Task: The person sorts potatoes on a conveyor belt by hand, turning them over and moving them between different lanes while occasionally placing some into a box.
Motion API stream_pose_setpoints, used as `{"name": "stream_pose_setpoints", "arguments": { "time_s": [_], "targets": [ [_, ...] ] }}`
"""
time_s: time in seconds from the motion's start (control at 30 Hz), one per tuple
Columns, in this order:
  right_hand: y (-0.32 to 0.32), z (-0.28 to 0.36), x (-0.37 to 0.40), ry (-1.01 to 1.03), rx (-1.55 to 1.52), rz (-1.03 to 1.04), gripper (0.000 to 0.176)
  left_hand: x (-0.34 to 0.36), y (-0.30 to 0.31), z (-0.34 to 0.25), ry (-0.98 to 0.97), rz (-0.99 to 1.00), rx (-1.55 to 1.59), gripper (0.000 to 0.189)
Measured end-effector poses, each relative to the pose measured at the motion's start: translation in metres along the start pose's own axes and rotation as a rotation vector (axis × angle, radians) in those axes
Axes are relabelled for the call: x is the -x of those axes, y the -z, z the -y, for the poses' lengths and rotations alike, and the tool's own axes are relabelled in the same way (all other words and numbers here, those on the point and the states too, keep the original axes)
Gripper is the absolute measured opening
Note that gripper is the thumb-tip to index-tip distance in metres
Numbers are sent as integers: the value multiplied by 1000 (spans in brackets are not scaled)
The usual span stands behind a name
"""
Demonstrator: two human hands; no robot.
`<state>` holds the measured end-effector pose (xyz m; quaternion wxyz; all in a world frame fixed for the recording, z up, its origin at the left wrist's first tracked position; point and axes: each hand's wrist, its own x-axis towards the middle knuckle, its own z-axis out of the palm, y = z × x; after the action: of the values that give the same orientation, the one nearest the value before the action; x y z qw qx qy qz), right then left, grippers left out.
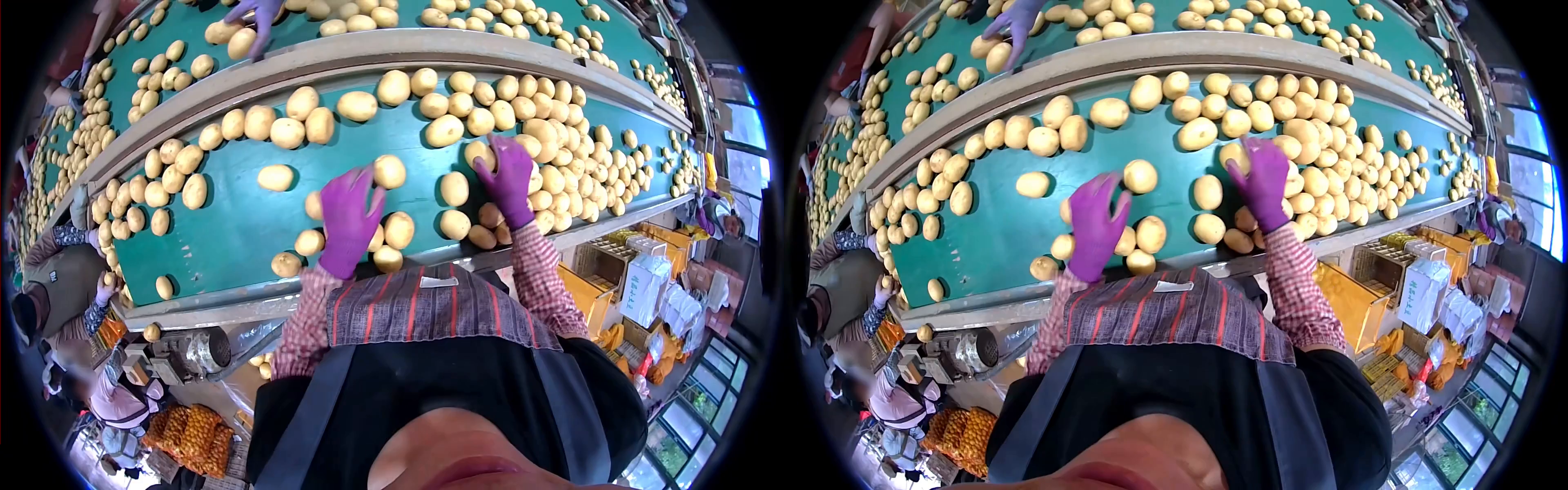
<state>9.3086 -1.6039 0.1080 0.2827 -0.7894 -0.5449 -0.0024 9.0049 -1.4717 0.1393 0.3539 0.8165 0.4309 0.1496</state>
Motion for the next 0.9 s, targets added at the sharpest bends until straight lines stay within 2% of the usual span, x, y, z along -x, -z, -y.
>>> {"name": "stream_pose_setpoints", "arguments": {
  "time_s": [0.03,0.07,0.1,0.13,0.17,0.2,0.3,0.33,0.37,0.4,0.43,0.47,0.5,0.53,0.57,0.63,0.7,0.73,0.77,0.8,0.83,0.87,0.9],
  "targets": [
    [0,14,18,13,-91,-44,50,-27,-13,-10,227,292,162,36],
    [1,23,33,24,-182,-89,47,-42,-40,-26,-368,-296,-59,36],
    [18,33,29,-53,-353,291,47,-67,-55,-43,-335,-300,-70,39],
    [5,33,52,226,-103,148,52,-93,-74,-50,-350,-346,-79,44],
    [2,36,61,288,-61,150,54,-123,-98,-49,-287,-321,-14,47],
    [3,30,66,320,-151,193,54,-145,-117,-51,-138,-191,-95,47],
    [22,9,64,362,-364,317,46,-178,-155,-52,-216,-181,-219,47],
    [31,1,58,349,-336,209,42,-179,-160,-56,-233,-171,-168,43],
    [41,-8,51,338,-305,104,39,-174,-162,-56,-213,-105,38,41],
    [50,-24,39,220,-375,144,34,-164,-152,-65,-189,-46,244,40],
    [45,-46,47,-73,-585,159,29,-151,-140,-76,-164,10,449,38],
    [59,-49,22,46,-438,8,26,-127,-125,-88,-21,97,834,36],
    [53,-72,16,-27,-546,-31,25,-99,-89,-109,52,132,866,34],
    [64,-79,0,-4,-485,-31,29,-73,-77,-92,89,193,1123,36],
    [59,-94,-4,10,-416,-39,32,-32,-52,-99,97,162,1332,35],
    [52,-105,-18,111,-441,-110,31,65,-24,-65,290,-181,1668,71],
    [61,-91,-26,132,-461,-14,29,164,9,-42,231,-447,1534,67],
    [63,-82,-28,145,-525,48,28,226,21,-7,266,-539,1344,64],
    [48,-81,-24,159,-584,89,26,258,23,-30,411,-854,1037,58],
    [45,-73,-20,256,-542,118,28,295,30,-40,518,-874,909,54],
    [46,-62,-14,354,-497,144,29,332,32,-41,759,-890,689,52],
    [41,-55,-2,353,-568,272,33,391,13,-3,927,-853,286,56],
    [31,-49,17,351,-638,400,38,456,-9,50,1003,-670,-141,59]
  ]
}}
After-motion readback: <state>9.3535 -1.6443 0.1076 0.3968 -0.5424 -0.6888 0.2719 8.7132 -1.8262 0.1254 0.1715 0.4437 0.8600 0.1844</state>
